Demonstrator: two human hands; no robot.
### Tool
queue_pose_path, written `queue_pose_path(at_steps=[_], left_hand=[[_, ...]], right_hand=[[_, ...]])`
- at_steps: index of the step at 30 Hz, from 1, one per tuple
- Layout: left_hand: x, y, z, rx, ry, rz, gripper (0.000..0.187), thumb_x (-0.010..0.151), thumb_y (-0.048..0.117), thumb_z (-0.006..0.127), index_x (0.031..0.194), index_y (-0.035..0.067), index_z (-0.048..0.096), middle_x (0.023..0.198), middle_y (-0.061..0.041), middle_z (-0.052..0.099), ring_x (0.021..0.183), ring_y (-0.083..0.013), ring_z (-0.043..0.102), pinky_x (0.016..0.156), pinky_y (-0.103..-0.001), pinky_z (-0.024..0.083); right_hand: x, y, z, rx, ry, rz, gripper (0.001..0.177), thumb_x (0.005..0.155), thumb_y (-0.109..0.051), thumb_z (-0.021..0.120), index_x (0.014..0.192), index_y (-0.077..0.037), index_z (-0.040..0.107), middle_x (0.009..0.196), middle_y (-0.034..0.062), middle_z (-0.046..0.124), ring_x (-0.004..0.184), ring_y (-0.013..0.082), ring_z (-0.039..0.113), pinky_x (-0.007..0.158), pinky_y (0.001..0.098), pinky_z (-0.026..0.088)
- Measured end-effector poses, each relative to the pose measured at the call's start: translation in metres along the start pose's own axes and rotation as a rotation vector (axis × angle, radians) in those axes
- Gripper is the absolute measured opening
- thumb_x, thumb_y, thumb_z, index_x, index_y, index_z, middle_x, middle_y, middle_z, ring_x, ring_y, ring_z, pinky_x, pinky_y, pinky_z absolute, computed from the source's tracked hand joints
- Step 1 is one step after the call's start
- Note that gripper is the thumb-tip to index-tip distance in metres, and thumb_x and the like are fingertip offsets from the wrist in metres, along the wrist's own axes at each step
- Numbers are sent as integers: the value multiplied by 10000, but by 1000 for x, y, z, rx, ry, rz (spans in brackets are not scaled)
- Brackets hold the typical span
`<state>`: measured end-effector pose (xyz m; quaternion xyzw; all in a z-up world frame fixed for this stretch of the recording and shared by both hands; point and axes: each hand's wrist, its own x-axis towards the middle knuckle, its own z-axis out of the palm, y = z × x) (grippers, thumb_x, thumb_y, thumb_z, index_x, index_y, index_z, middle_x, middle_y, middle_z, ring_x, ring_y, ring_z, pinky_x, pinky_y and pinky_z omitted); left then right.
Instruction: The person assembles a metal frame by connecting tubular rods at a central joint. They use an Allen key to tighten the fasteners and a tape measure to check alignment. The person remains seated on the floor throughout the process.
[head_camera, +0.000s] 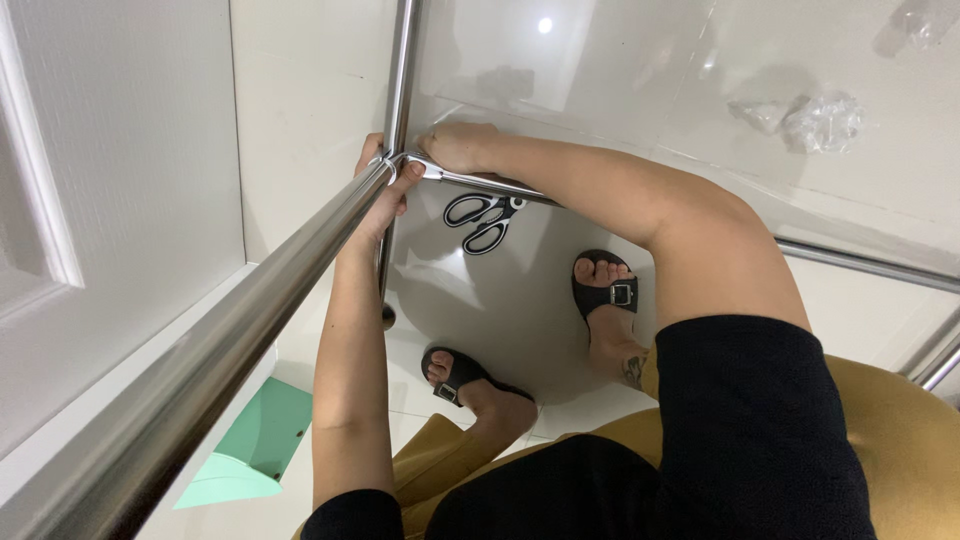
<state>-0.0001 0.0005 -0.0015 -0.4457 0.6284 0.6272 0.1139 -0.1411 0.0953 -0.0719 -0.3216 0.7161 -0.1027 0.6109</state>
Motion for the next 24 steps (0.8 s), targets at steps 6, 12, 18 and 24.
queue_pose_path(at_steps=[6,12,18,24], left_hand=[[3,-6,-1,-3,3,-3,358,896,223,796,1142,127,555,707,30,504,533,-82,447,426,-244,371],[10,-15,-2,4,-12,26,367,901,218,798,1115,110,521,723,20,539,532,-88,459,419,-247,381],[15,-20,-2,8,-24,106,351,925,197,803,1118,103,526,775,24,565,594,-73,497,441,-245,398],[13,-14,-1,-45,-8,32,360,891,184,800,1136,135,542,732,25,532,540,-75,460,428,-246,373]], right_hand=[[2,-1,2,-9,26,43,555,1023,-502,302,1151,-161,720,1169,124,721,1099,306,678,968,482,491],[8,4,3,-31,50,49,551,1003,-513,331,1145,-152,723,1191,137,704,1125,329,660,966,495,488],[33,25,13,23,79,-112,576,1016,-508,341,1112,-97,732,1141,200,711,1081,362,668,962,492,481],[31,41,11,409,-100,-57,742,1056,-600,272,1020,-8,718,917,181,664,832,305,628,721,428,500]])
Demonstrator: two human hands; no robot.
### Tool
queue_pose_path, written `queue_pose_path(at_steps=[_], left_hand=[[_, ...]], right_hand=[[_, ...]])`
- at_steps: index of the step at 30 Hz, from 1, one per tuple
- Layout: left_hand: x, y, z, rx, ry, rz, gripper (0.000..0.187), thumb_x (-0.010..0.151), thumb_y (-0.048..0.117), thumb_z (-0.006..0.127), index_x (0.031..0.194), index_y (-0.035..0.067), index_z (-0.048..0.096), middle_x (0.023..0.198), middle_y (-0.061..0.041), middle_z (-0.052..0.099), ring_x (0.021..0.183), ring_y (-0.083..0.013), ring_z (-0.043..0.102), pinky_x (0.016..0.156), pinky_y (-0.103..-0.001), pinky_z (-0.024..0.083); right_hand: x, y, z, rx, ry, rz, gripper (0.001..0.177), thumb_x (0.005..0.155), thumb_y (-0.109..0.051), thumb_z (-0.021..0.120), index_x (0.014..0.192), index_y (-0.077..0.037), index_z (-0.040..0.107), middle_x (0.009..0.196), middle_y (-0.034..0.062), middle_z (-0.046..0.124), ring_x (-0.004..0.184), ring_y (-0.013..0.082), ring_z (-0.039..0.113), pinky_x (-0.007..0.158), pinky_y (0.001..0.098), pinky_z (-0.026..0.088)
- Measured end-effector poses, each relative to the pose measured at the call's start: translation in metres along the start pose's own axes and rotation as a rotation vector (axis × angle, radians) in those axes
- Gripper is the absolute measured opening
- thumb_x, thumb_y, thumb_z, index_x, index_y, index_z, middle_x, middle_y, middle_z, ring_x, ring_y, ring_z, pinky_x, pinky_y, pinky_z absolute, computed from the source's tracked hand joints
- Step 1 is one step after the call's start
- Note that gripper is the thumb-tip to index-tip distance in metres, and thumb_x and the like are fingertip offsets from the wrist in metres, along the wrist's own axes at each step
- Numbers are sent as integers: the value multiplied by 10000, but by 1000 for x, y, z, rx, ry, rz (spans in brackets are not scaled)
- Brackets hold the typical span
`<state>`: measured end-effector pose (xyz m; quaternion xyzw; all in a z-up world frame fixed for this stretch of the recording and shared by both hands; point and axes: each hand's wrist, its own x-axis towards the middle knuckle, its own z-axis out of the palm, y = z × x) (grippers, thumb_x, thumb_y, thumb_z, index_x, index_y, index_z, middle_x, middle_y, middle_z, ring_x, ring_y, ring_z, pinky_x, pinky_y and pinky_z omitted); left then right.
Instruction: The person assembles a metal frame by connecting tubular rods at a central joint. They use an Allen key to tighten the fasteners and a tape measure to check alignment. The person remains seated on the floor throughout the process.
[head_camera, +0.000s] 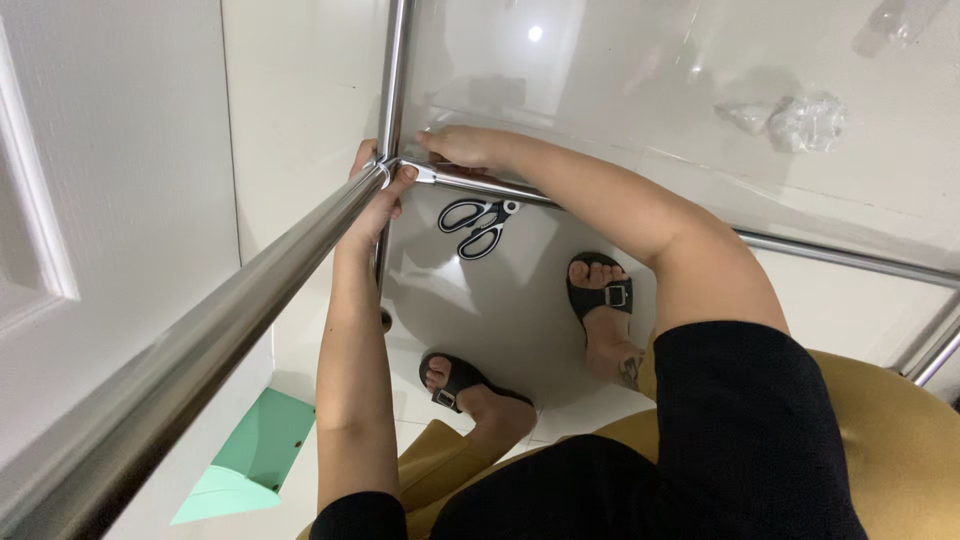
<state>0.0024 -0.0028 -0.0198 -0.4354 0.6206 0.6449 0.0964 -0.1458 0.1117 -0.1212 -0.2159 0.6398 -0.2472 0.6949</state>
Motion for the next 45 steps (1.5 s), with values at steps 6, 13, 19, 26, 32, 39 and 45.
queue_pose_path(at_steps=[6,13,19,26,32,39,45], left_hand=[[-7,2,1,28,16,-30,361,883,193,802,1138,122,557,762,13,586,545,-81,479,439,-245,389],[6,-8,-21,15,-205,34,478,786,-63,678,1203,41,468,813,-33,643,627,-111,600,536,-265,503],[6,-26,-18,58,-164,129,538,813,-47,745,1278,50,493,804,-18,574,645,-100,537,535,-263,441],[17,-48,-15,137,-81,161,590,774,-84,702,1306,57,490,810,-28,562,636,-112,545,538,-274,450],[34,-64,-11,205,-20,108,578,802,-12,743,1314,87,495,839,-35,609,666,-129,584,576,-304,486],[34,-65,-5,362,149,229,522,770,21,783,1229,107,551,990,-78,707,912,-214,703,822,-362,553],[23,-51,-7,357,122,201,466,808,23,746,1222,119,555,1013,-94,723,942,-232,720,847,-360,560]], right_hand=[[-4,-21,0,-102,-165,-74,541,1000,-521,391,1009,-61,677,811,93,638,680,177,631,610,357,510],[-4,-24,19,-617,-27,-164,314,737,-139,751,1025,-20,711,967,195,714,916,354,706,772,438,559],[-3,5,43,-681,279,-249,351,731,-113,750,1073,-46,714,1060,196,712,1032,375,675,870,464,549],[20,38,2,-45,-130,-173,442,967,-332,517,1139,-3,756,1083,230,721,1010,405,630,897,500,504],[38,2,11,-433,46,-12,893,974,-736,200,1196,-50,726,1150,252,710,1106,393,674,959,469,498],[37,2,8,-428,-30,-57,1004,911,-814,165,1104,-30,763,1103,253,716,1084,388,683,935,464,515],[50,14,6,-324,-103,-92,1128,731,-956,184,1060,-52,774,1084,221,740,1087,356,696,938,463,503]])
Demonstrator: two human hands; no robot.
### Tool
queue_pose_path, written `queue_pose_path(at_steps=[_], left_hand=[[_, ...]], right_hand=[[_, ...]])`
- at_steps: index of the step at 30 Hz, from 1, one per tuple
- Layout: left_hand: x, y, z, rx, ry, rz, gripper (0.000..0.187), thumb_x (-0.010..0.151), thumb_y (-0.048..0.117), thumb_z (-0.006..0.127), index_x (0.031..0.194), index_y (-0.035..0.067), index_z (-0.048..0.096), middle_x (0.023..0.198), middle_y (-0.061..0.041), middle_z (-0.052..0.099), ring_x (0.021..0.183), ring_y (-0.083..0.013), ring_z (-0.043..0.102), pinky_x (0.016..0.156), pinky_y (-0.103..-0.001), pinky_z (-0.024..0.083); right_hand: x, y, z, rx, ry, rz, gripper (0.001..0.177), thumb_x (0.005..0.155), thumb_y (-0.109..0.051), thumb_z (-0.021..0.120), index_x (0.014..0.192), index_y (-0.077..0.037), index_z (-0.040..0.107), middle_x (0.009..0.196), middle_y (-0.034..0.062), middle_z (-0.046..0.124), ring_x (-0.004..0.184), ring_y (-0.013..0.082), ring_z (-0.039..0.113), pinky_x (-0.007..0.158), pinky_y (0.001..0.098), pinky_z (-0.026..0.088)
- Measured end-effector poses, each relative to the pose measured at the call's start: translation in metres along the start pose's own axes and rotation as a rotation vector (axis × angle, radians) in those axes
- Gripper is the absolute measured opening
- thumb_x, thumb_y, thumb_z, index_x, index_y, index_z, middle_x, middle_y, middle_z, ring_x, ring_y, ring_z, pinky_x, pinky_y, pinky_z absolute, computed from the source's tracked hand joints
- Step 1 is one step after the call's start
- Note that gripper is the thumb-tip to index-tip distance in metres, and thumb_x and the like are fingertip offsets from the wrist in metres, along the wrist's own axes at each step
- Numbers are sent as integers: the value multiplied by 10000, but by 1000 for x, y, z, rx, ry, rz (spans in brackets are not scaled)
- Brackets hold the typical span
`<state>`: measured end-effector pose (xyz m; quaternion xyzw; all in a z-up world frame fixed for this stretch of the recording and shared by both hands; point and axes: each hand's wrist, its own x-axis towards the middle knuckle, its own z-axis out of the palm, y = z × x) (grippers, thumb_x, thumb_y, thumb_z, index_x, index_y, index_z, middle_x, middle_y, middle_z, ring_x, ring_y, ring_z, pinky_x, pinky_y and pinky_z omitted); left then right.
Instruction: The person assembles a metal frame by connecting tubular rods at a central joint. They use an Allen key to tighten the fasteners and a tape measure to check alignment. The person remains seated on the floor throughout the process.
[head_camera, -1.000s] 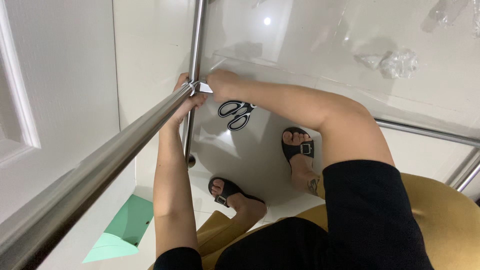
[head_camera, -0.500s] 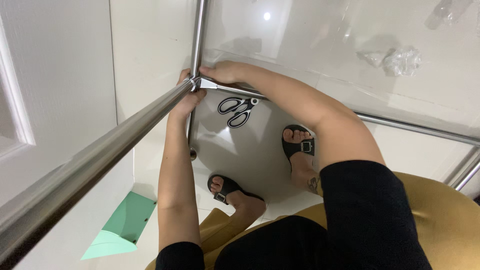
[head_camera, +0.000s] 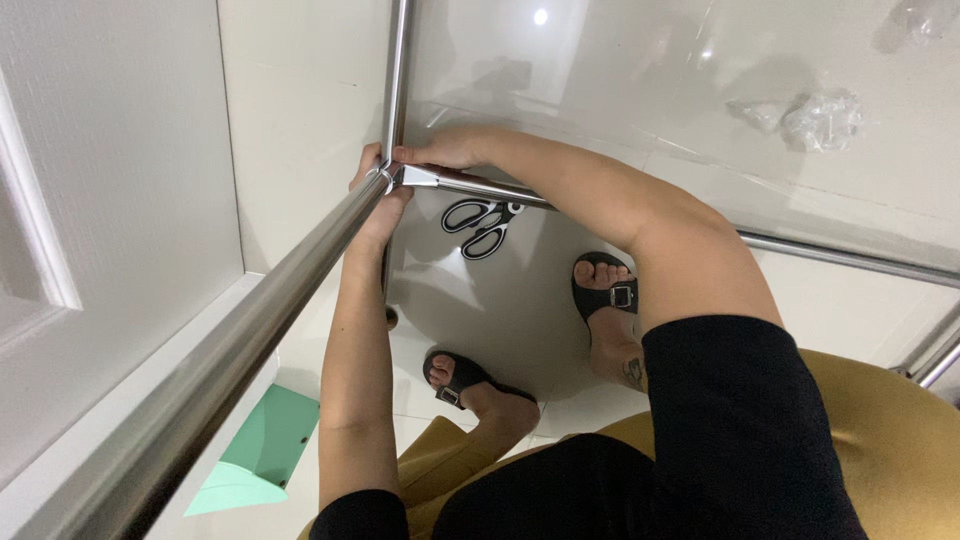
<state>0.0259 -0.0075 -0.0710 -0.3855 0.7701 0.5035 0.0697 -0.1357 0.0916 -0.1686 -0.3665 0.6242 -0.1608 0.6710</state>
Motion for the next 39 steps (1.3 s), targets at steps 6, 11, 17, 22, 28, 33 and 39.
queue_pose_path(at_steps=[6,11,17,22,28,33,39], left_hand=[[-5,2,1,-66,18,55,389,859,-4,708,1205,100,565,965,-100,700,909,-216,690,848,-345,559],[-8,-3,1,-54,2,47,374,837,-41,663,1167,96,552,973,-79,687,935,-195,690,849,-327,545],[-9,-3,1,-58,17,104,379,848,-55,654,1182,91,551,957,-95,658,905,-221,665,835,-334,540],[-8,5,-1,5,16,57,401,843,-8,678,1208,100,551,949,-88,680,900,-214,683,812,-334,543],[-12,18,-8,10,-23,10,411,876,47,698,1252,94,541,903,-104,676,837,-212,673,776,-335,543],[-15,16,-7,-3,-28,-18,417,869,49,708,1251,87,547,906,-113,677,827,-215,667,761,-336,545],[-13,5,-2,12,-19,-23,461,854,38,695,1285,91,538,917,-143,678,844,-245,668,785,-346,547]], right_hand=[[3,-3,6,15,-67,1,1153,707,-972,149,1066,-74,776,1123,233,711,1137,355,663,970,496,470],[3,-6,6,-79,-131,74,1216,697,-952,76,1070,-40,788,1173,264,736,1216,381,692,1038,507,473],[1,-6,5,11,-168,14,1188,725,-943,136,1211,-28,716,1313,299,631,1320,419,566,1084,526,437],[-5,-2,-1,122,-176,4,873,982,-749,289,1203,-25,723,1268,273,639,1222,440,559,1007,525,468],[-27,9,-12,-223,-49,-206,387,854,-181,638,1233,-114,682,1170,137,722,1053,305,672,885,439,511],[-35,9,-9,-261,11,-261,308,861,-185,709,1150,-81,683,1072,134,727,985,308,688,864,442,527],[-39,5,-8,-767,145,-501,196,951,-266,651,982,-78,695,945,130,732,922,335,697,822,460,551]])
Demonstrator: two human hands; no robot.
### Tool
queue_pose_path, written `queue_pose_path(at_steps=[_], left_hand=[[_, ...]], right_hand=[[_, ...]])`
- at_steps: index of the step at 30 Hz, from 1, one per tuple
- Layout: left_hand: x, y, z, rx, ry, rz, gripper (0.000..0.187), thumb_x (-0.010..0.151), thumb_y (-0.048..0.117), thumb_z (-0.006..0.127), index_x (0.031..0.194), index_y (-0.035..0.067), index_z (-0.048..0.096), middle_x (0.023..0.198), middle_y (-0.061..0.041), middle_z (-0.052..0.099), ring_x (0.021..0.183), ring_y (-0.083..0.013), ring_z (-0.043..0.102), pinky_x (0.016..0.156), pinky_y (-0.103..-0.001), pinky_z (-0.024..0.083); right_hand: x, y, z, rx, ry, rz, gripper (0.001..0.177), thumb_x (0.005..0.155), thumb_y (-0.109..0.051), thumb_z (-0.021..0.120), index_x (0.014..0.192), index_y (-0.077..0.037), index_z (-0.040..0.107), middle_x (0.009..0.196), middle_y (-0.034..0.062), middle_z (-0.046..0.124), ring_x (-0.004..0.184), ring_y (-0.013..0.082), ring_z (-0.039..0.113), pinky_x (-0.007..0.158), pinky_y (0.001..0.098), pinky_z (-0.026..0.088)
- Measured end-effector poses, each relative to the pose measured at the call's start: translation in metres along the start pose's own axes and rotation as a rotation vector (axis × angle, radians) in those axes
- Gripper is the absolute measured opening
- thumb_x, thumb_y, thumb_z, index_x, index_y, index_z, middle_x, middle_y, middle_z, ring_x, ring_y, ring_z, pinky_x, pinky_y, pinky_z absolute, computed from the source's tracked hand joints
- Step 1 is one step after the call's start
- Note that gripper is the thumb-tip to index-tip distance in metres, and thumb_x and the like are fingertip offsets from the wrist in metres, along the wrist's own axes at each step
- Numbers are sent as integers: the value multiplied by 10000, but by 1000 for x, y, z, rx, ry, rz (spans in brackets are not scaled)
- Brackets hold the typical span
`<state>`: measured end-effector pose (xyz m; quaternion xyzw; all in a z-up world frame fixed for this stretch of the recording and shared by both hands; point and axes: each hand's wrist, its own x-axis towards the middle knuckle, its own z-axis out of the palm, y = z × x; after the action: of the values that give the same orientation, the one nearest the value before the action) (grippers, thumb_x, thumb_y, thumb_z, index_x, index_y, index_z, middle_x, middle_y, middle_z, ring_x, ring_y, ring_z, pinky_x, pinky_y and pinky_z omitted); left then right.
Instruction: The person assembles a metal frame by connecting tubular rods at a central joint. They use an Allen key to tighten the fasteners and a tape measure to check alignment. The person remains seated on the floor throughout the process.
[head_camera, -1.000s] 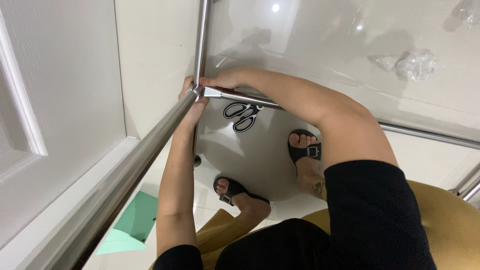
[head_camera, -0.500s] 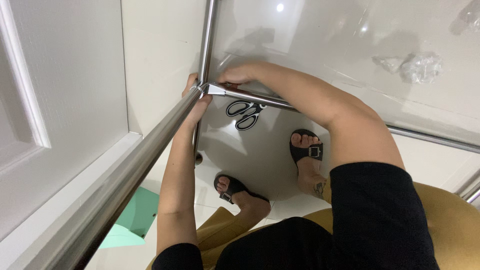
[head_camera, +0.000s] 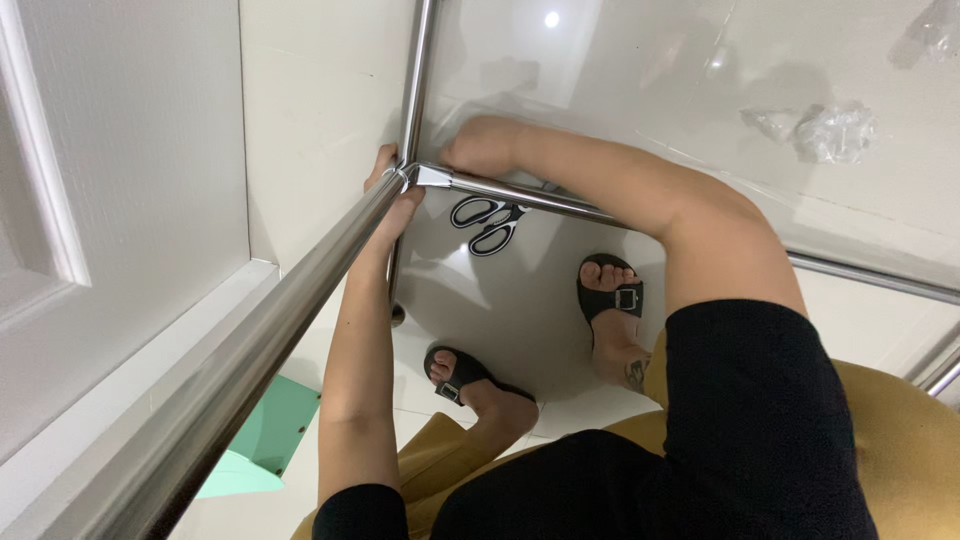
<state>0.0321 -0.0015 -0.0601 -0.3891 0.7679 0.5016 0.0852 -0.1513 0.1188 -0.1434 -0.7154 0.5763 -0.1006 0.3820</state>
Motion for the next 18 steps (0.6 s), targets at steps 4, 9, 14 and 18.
queue_pose_path(at_steps=[4,9,14,18], left_hand=[[2,-5,3,16,1,3,474,839,36,674,1289,98,538,952,-141,689,884,-271,687,810,-365,539],[7,-8,4,30,15,39,462,844,32,670,1283,110,551,977,-145,698,922,-287,696,829,-381,539],[12,-8,1,-8,-20,25,491,815,10,652,1282,109,540,956,-154,685,900,-305,692,821,-379,538],[20,-3,-3,-13,-11,100,484,834,12,659,1292,105,533,973,-138,685,908,-288,692,825,-364,542]], right_hand=[[-3,-16,-16,-308,9,-23,211,1018,-268,581,1035,-90,693,1034,89,740,1121,255,651,995,488,505],[-2,-22,-45,-534,54,-36,512,742,-328,627,1187,-76,657,1323,120,607,1282,298,493,1082,691,285],[3,-18,-35,-315,87,-69,303,932,-187,615,1210,-79,664,1362,127,594,1315,348,492,1113,739,173],[2,-6,-25,-367,24,-34,280,1008,-247,585,1229,-88,649,1391,118,605,1344,315,522,1212,625,246]])
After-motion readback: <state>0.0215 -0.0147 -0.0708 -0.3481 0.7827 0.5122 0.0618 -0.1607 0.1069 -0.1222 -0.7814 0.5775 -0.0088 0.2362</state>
